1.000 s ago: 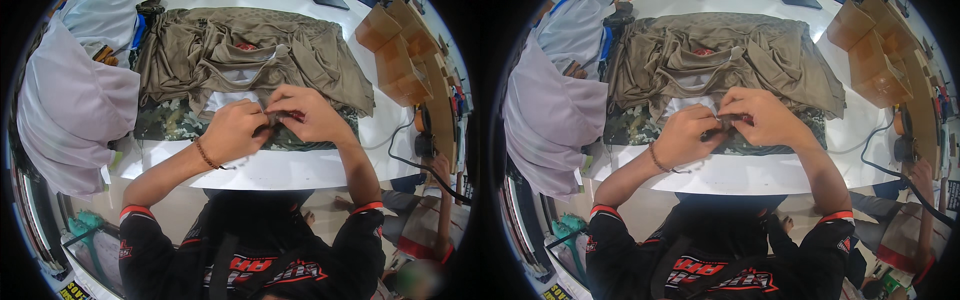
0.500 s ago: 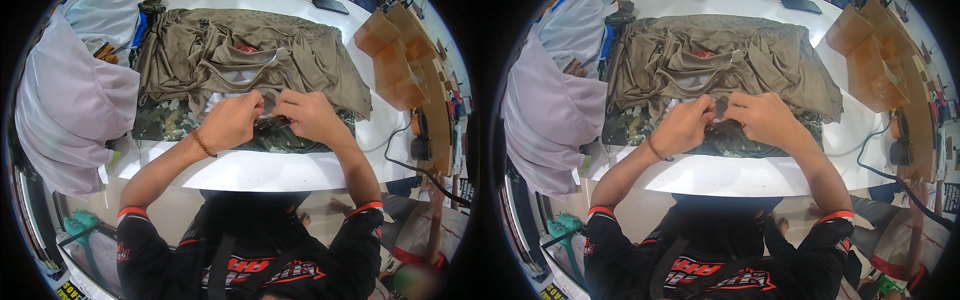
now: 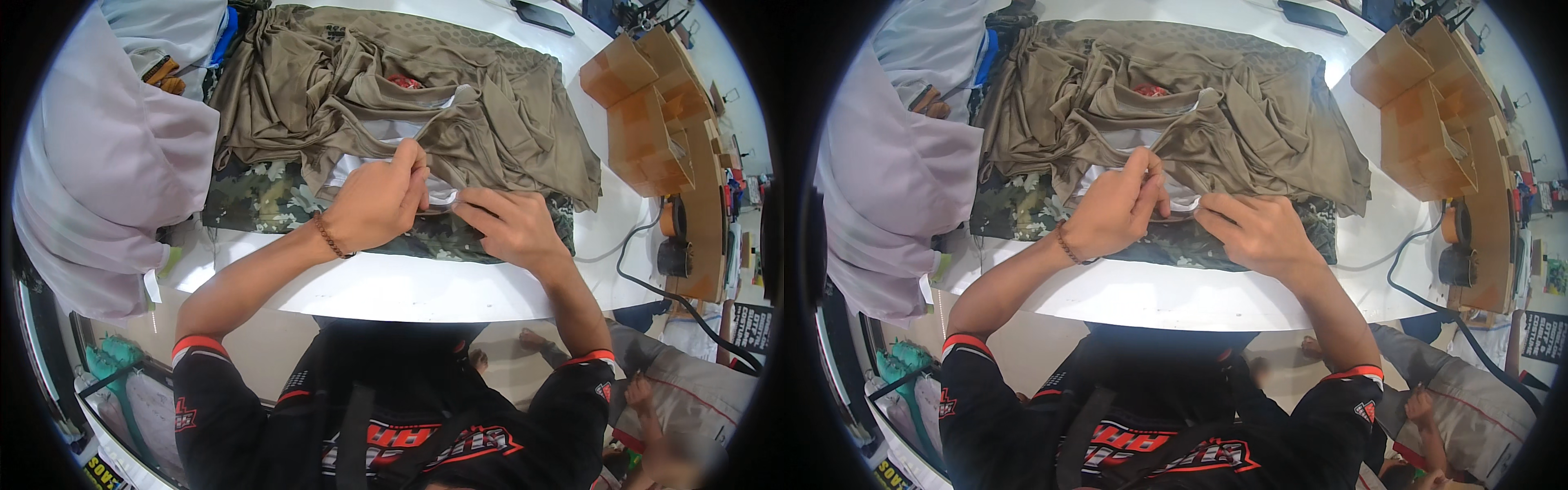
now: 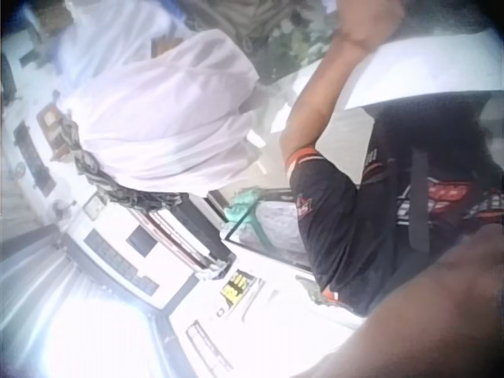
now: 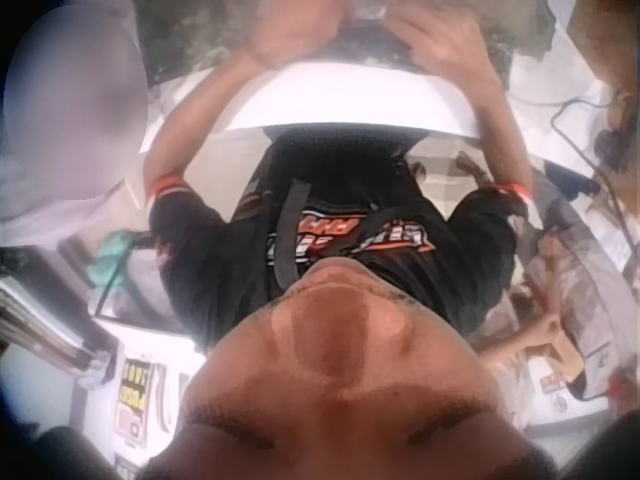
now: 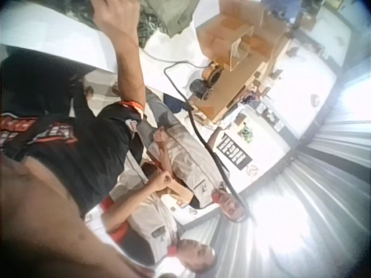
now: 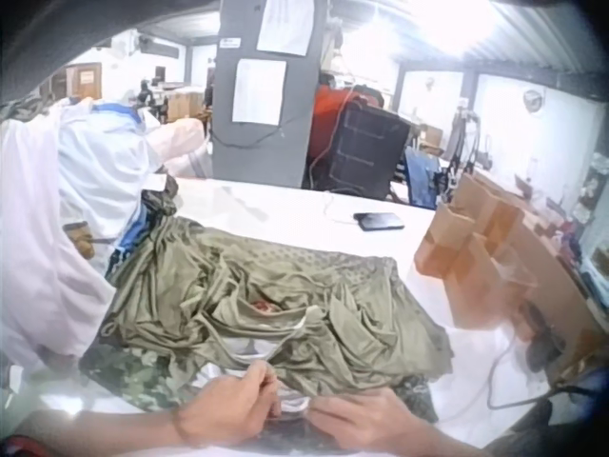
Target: The person uses red-handled scissors to cut open seams on a camouflage-patterned garment laid on a white table. They repeatedly lift the fabric, cut along the stitching, and pull the layers apart to expose the white interior lining.
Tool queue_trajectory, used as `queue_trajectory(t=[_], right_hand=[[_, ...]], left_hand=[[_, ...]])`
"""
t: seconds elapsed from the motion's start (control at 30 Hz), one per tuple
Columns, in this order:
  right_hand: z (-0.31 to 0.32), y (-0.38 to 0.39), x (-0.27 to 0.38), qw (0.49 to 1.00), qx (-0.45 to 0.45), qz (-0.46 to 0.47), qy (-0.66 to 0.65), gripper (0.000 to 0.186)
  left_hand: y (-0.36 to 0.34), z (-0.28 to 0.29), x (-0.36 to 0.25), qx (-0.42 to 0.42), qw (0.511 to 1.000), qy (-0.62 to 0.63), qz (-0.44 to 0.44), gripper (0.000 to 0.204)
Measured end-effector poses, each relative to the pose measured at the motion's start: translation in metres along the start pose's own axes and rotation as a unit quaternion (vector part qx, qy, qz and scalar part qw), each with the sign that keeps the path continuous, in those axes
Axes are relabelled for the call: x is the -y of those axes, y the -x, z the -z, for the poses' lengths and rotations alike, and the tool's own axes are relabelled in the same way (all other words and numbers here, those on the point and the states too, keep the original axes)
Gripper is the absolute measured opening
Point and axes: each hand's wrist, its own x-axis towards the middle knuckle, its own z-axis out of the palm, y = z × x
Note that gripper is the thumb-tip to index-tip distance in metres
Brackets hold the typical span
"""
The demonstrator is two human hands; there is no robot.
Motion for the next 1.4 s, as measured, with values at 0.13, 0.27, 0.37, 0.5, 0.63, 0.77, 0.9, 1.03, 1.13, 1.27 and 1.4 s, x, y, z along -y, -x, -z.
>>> queue_trajectory(t=[0.13,0.27,0.37,0.5,0.63,0.77,0.9,1.03,1.13,1.27,1.4], right_hand=[[-0.002,-0.001,-0.002,1.0,-0.018,-0.016,-0.005,0.027],[-0.004,0.0,-0.002,0.999,-0.042,-0.012,0.017,0.031],[-0.003,0.002,-0.005,0.999,-0.029,-0.042,-0.009,0.03],[-0.004,0.002,-0.003,0.978,0.011,-0.149,-0.144,0.023],[0.008,-0.009,0.004,0.929,0.052,-0.265,-0.252,0.012],[0.018,-0.01,-0.003,0.83,0.135,-0.379,-0.386,0.017],[0.015,-0.014,0.011,0.911,0.064,-0.324,-0.248,0.025],[0.004,-0.009,0.015,0.972,0.04,-0.224,-0.053,0.026],[-0.001,-0.008,0.021,0.98,0.05,-0.189,0.03,0.025],[-0.002,-0.011,0.03,0.976,0.069,-0.184,0.095,0.024],[-0.005,-0.011,0.031,0.974,0.083,-0.177,0.116,0.023]], left_hand=[[0.006,-0.001,0.009,0.006,0.998,0.054,-0.019,0.004],[0.01,-0.001,0.014,0.004,0.993,0.099,-0.059,0.002],[0.012,0.001,0.011,0.026,0.989,0.134,-0.061,0.002],[0.018,0.005,0.007,0.068,0.989,0.115,-0.066,0.002],[0.023,0.004,0.004,0.085,0.991,0.066,-0.077,0.003],[0.025,0.001,0.006,0.065,0.987,0.014,-0.149,0.007],[0.024,-0.002,0.004,0.054,0.983,-0.014,-0.173,0.009],[0.025,-0.004,0.005,0.037,0.984,-0.013,-0.176,0.011],[0.025,-0.005,0.008,0.036,0.983,-0.012,-0.18,0.012],[0.026,-0.006,0.008,0.038,0.984,-0.009,-0.176,0.012],[0.027,-0.006,0.007,0.037,0.985,-0.021,-0.168,0.013]])
